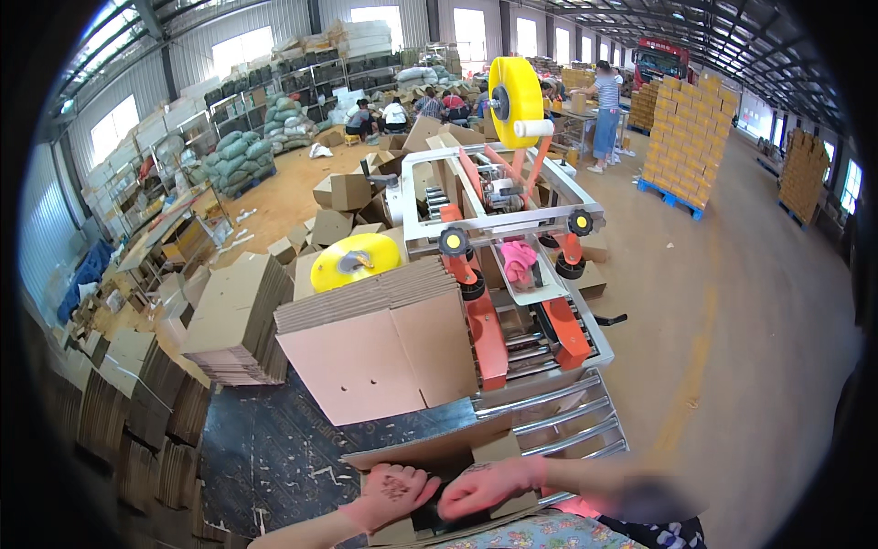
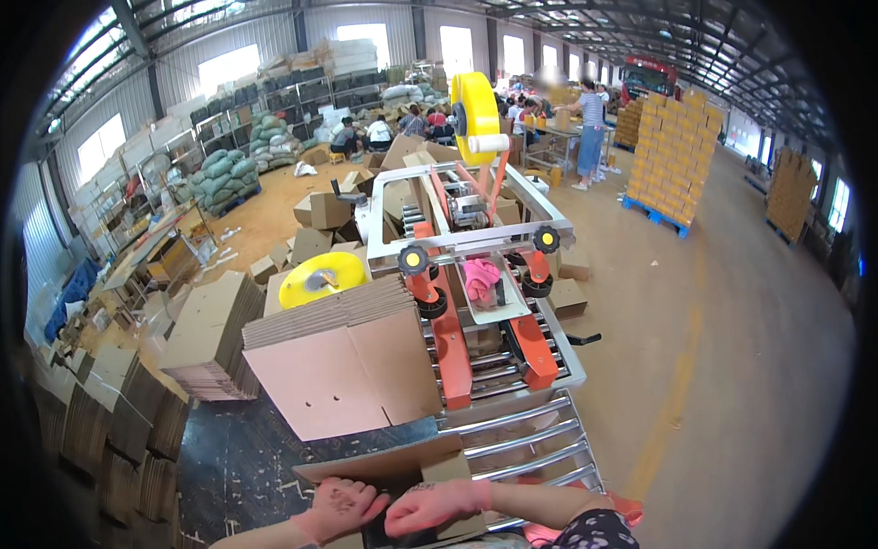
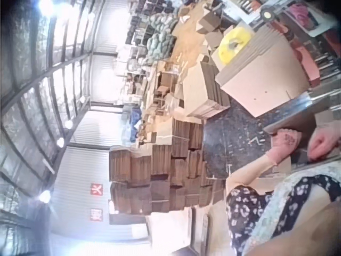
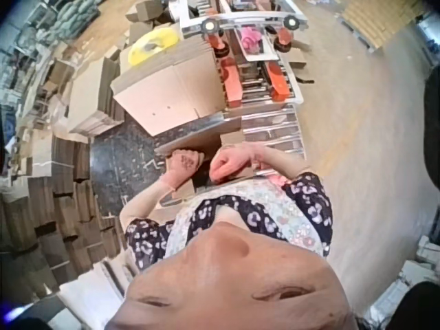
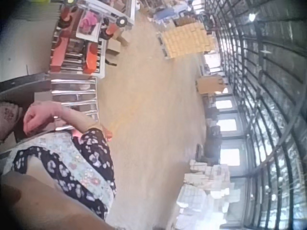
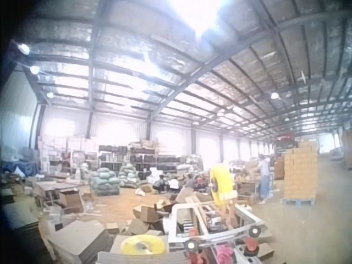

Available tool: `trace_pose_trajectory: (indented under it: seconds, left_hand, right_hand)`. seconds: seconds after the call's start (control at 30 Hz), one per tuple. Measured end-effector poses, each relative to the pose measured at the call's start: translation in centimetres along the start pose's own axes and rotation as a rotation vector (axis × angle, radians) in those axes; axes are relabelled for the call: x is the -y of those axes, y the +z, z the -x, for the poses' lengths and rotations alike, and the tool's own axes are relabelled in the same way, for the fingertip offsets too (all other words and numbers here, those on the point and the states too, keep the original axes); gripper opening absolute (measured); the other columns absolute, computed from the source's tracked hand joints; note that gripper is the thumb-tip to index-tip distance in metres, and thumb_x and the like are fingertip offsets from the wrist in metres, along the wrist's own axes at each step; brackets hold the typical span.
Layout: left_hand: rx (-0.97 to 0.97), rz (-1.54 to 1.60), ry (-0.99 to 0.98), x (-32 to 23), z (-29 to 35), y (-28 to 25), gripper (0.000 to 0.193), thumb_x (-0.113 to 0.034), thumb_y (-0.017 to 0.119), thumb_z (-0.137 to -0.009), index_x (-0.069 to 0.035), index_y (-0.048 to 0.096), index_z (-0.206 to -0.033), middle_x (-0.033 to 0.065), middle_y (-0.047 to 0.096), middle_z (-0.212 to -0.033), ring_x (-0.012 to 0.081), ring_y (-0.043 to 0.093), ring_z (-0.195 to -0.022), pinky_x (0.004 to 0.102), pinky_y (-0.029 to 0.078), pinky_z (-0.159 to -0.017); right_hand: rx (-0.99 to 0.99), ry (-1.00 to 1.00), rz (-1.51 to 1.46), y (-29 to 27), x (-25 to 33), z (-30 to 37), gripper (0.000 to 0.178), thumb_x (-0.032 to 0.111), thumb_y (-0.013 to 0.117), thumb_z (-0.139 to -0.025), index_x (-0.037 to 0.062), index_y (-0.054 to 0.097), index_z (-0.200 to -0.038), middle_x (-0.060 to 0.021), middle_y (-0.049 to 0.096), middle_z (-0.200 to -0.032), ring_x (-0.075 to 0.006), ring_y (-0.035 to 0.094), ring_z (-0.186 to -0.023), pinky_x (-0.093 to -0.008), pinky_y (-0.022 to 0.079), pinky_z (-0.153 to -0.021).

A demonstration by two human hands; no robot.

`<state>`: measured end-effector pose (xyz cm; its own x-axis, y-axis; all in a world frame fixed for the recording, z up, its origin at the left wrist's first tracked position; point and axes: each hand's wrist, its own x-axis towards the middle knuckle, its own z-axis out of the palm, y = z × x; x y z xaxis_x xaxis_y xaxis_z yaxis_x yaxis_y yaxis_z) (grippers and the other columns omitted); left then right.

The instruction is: The person repeatedly picks flat cardboard sheets, folds them into box shapes, and places them onto a conveyor machine that applies tape. The process is continuous, with the person handling one sheet at a time and feeding it into the machine.

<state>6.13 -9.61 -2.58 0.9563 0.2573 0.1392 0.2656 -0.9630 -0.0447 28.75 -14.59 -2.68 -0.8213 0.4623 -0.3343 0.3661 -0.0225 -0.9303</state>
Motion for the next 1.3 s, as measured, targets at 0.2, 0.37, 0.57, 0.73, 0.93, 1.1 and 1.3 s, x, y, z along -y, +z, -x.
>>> trace_pose_trajectory:
  seconds: [0.2, 0.37, 0.57, 0.73, 0.93, 1.1, 1.3]
  left_hand:
    - [0.062, 0.299, 0.02, -1.9, 7.8, -0.3, 0.052, -0.047, 0.065, -0.08, -0.014, 0.061, -0.12, 0.0152, 0.057, -0.118, 0.0315, 0.059, -0.109, 0.0475, 0.05, -0.089]
    - [-0.224, -0.102, -0.281, -0.2, 3.8, 0.5, 0.06, -0.05, 0.057, -0.083, -0.007, 0.056, -0.124, 0.0204, 0.045, -0.131, 0.0449, 0.039, -0.12, 0.0666, 0.027, -0.1]
    - [-0.208, 0.699, -0.83, 1.4, -2.4, 2.6, 0.062, -0.028, 0.061, -0.089, 0.003, 0.038, -0.139, 0.024, 0.046, -0.134, 0.0352, 0.046, -0.124, 0.0411, 0.038, -0.104]
    - [0.22, 1.397, -0.477, 2.2, -19.6, 3.0, 0.059, -0.038, 0.06, -0.093, -0.004, 0.043, -0.137, 0.0123, 0.059, -0.125, 0.021, 0.054, -0.117, 0.0314, 0.042, -0.099]
    - [-0.702, 0.41, -0.012, -1.5, -35.9, 7.3, 0.028, -0.017, 0.06, -0.085, -0.003, 0.059, -0.11, 0.015, 0.061, -0.107, 0.0322, 0.059, -0.101, 0.0414, 0.049, -0.085]
    - [-0.648, 0.588, 0.051, 0.0, -30.9, 8.1, 0.031, -0.013, 0.063, -0.082, 0.0, 0.06, -0.11, 0.0186, 0.059, -0.114, 0.0372, 0.055, -0.11, 0.0455, 0.043, -0.097]
    - [-0.483, 0.449, -0.357, 9.7, -14.1, 8.9, 0.017, -0.01, 0.063, -0.085, -0.002, 0.063, -0.1, 0.0176, 0.062, -0.106, 0.0363, 0.057, -0.101, 0.0443, 0.046, -0.09]
  right_hand:
    - [-0.878, -0.631, 0.866, 4.2, -1.5, -1.6, 0.036, 0.027, 0.057, -0.09, 0.0117, 0.058, -0.123, -0.0087, 0.056, -0.129, -0.0267, 0.053, -0.122, -0.0412, 0.039, -0.104]
    - [-1.091, 0.083, 1.264, 1.5, 2.1, 4.6, 0.042, 0.034, 0.066, -0.08, 0.008, 0.062, -0.114, -0.0091, 0.06, -0.12, -0.032, 0.054, -0.116, -0.0595, 0.031, -0.102]
    - [-1.084, -0.243, 0.604, 6.5, -6.7, 10.9, 0.033, 0.027, 0.056, -0.086, 0.0057, 0.067, -0.109, -0.0145, 0.06, -0.125, -0.0304, 0.055, -0.118, -0.0512, 0.031, -0.107]
    - [-1.855, -0.195, 0.491, 9.7, -7.6, 15.8, 0.036, 0.029, 0.043, -0.096, 0.0025, 0.066, -0.089, -0.0147, 0.064, -0.104, -0.0339, 0.059, -0.1, -0.0508, 0.032, -0.104]
    - [-2.142, 0.189, 0.738, 4.3, -12.0, 13.7, 0.027, 0.024, 0.043, -0.095, 0.0036, 0.061, -0.094, -0.0126, 0.063, -0.095, -0.0295, 0.059, -0.096, -0.0531, 0.029, -0.109]
    - [-2.289, -0.166, 0.696, -9.5, -15.7, 7.6, 0.021, 0.014, 0.046, -0.092, 0.0042, 0.063, -0.099, -0.0102, 0.065, -0.102, -0.0281, 0.059, -0.103, -0.0522, 0.026, -0.111]
    - [-1.791, -0.416, 1.035, -15.9, -4.4, -1.0, 0.039, 0.023, 0.058, -0.087, 0.0001, 0.059, -0.119, -0.0144, 0.053, -0.128, -0.0326, 0.05, -0.116, -0.0453, 0.035, -0.102]
